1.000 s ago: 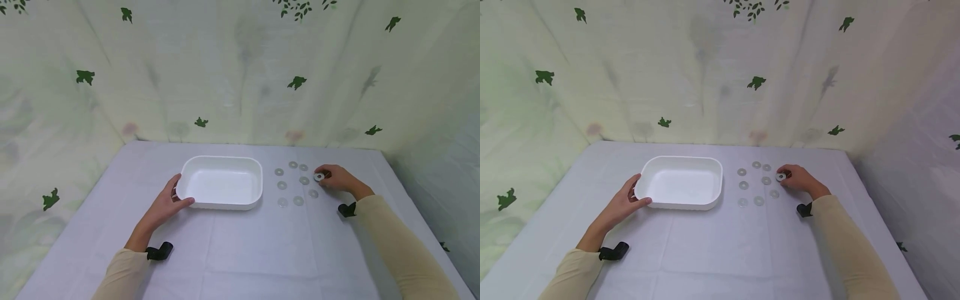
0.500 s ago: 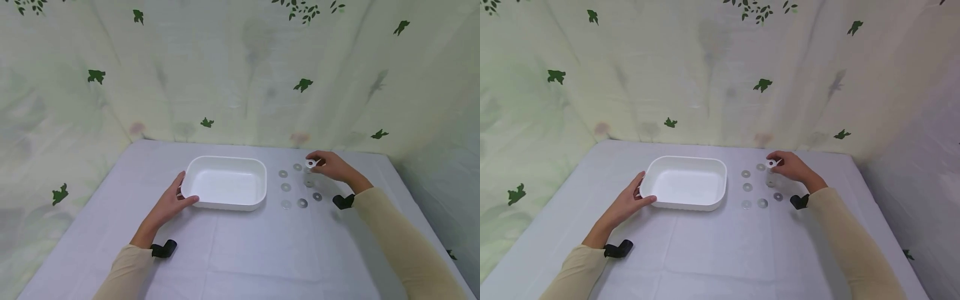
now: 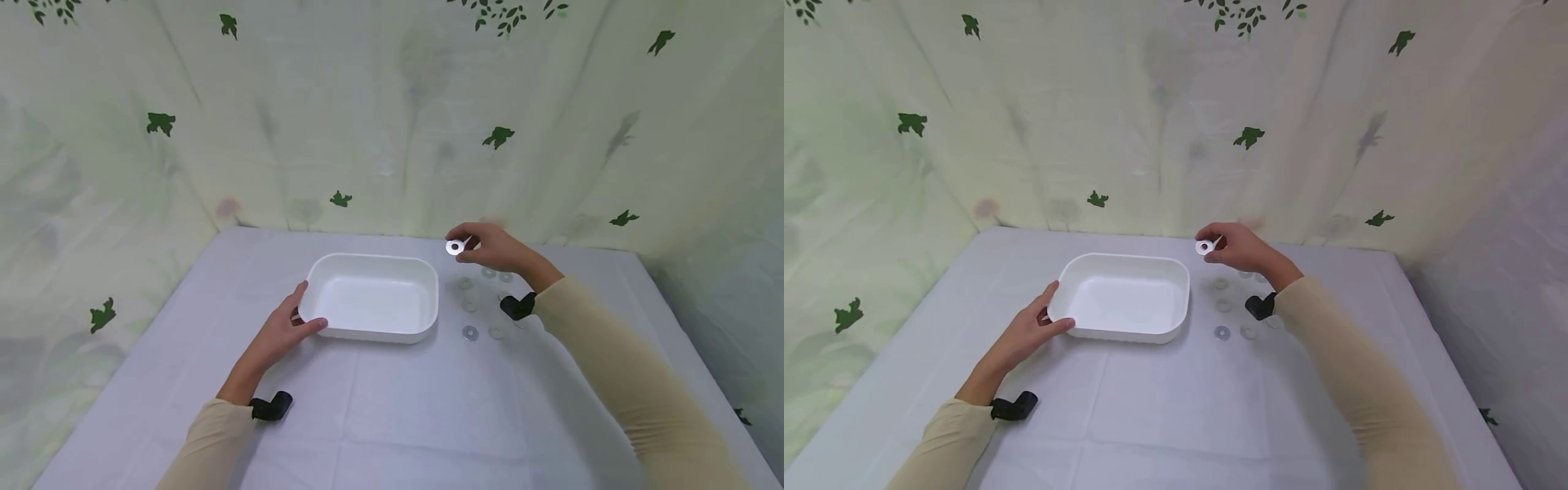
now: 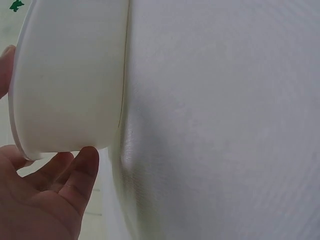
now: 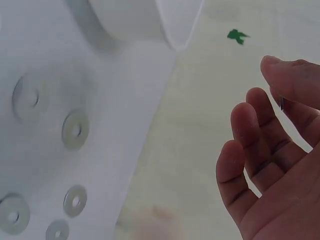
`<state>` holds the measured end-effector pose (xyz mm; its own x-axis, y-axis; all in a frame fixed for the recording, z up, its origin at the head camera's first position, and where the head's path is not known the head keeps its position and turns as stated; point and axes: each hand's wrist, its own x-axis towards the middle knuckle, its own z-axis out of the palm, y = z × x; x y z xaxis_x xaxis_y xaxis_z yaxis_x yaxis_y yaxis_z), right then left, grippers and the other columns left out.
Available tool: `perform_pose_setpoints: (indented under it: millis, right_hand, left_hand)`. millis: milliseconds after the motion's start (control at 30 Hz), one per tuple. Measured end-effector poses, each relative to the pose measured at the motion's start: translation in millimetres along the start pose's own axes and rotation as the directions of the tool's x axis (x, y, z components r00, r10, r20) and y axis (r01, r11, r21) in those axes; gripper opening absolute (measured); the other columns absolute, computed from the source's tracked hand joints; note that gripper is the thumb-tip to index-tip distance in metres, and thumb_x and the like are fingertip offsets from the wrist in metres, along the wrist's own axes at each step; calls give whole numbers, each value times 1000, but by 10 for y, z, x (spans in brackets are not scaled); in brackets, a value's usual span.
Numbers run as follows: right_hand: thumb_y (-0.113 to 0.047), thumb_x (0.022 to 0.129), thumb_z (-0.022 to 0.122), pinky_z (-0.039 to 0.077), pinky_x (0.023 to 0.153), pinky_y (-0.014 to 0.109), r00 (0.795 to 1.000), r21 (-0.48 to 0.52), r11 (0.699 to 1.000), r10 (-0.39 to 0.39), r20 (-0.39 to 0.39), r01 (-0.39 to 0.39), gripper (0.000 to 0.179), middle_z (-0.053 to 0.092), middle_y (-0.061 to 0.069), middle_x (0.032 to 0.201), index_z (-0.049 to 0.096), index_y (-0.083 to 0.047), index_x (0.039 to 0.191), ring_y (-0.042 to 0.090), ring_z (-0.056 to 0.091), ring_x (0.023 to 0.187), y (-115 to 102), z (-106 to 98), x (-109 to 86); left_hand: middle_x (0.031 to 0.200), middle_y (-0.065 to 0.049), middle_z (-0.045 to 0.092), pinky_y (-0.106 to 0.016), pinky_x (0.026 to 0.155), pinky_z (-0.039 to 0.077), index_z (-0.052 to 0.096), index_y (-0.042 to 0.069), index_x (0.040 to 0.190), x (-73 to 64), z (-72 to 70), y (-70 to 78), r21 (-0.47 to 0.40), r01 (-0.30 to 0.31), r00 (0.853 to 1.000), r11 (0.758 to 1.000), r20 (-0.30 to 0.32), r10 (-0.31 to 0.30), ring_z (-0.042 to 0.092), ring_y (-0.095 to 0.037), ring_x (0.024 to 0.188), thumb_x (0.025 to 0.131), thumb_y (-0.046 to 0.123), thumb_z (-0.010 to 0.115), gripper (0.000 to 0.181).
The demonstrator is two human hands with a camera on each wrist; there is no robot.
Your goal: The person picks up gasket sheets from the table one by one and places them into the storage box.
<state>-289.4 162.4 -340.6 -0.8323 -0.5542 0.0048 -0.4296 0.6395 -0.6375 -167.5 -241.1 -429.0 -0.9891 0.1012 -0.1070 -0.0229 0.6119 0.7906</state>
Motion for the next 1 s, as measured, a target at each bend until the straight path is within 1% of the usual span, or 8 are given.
perform_pose_setpoints:
  millis: [100,167,300,400,467,633,767,1000]
  right_hand:
    - [-11,93,66,54,86,35,999,22,999,28,36,-29,40,64,11,125,60,-10,132,25,61,106,-142,83,114]
    - [-11,93,66,53,88,35,997,43,998,34,68,-37,40,63,10,127,60,-11,133,25,61,107,-238,142,191]
    - [-10,92,66,53,91,37,992,82,997,-13,123,3,40,63,12,129,60,-11,131,26,61,108,-421,264,344]
    - [-9,92,66,53,94,37,987,105,994,-52,149,37,40,63,12,129,60,-10,131,26,62,109,-536,358,461]
    - [-9,92,66,53,95,36,985,122,992,-63,160,43,39,63,10,130,61,-11,131,25,61,109,-592,423,530]
    - [-9,91,68,52,94,33,982,157,987,-69,178,41,39,63,7,131,63,-12,130,23,60,109,-676,590,654]
    - [-8,90,68,51,96,33,978,187,981,-84,190,48,39,64,6,130,63,-11,129,23,60,112,-710,707,713]
    - [-11,91,68,51,98,34,970,222,975,-80,228,29,41,62,6,128,63,-12,131,23,58,116,-713,856,732]
  left_hand:
    - [165,-22,18,-54,111,41,8,11,161,3,-16,11,24,14,1000,1000,-6,-14,40,-45,142,88,46,72,103]
    - [164,-22,21,-54,110,42,9,10,161,5,-23,12,18,18,1000,1000,-12,-18,41,-45,142,88,45,73,103]
    - [162,-23,25,-54,109,43,11,9,160,6,-32,-2,-6,19,1000,1000,-18,-19,42,-45,141,87,41,75,102]
    - [162,-23,23,-54,109,43,10,9,160,9,-41,-17,-13,23,1000,1000,-22,-23,41,-45,141,87,41,75,102]
    - [163,-23,22,-55,110,42,10,9,160,14,-47,-27,-32,17,1000,999,-21,-18,40,-45,142,87,39,75,102]
    - [163,-23,21,-55,110,41,10,8,160,23,-47,-42,-74,-1,1000,997,-6,1,39,-45,143,88,33,75,100]
    - [163,-23,21,-54,110,42,10,8,159,35,-32,-42,-76,0,1000,997,-2,0,39,-45,142,88,33,76,101]
    - [164,-21,21,-54,110,41,10,9,159,19,1,-31,-78,13,1000,997,9,-12,41,-45,142,88,34,75,99]
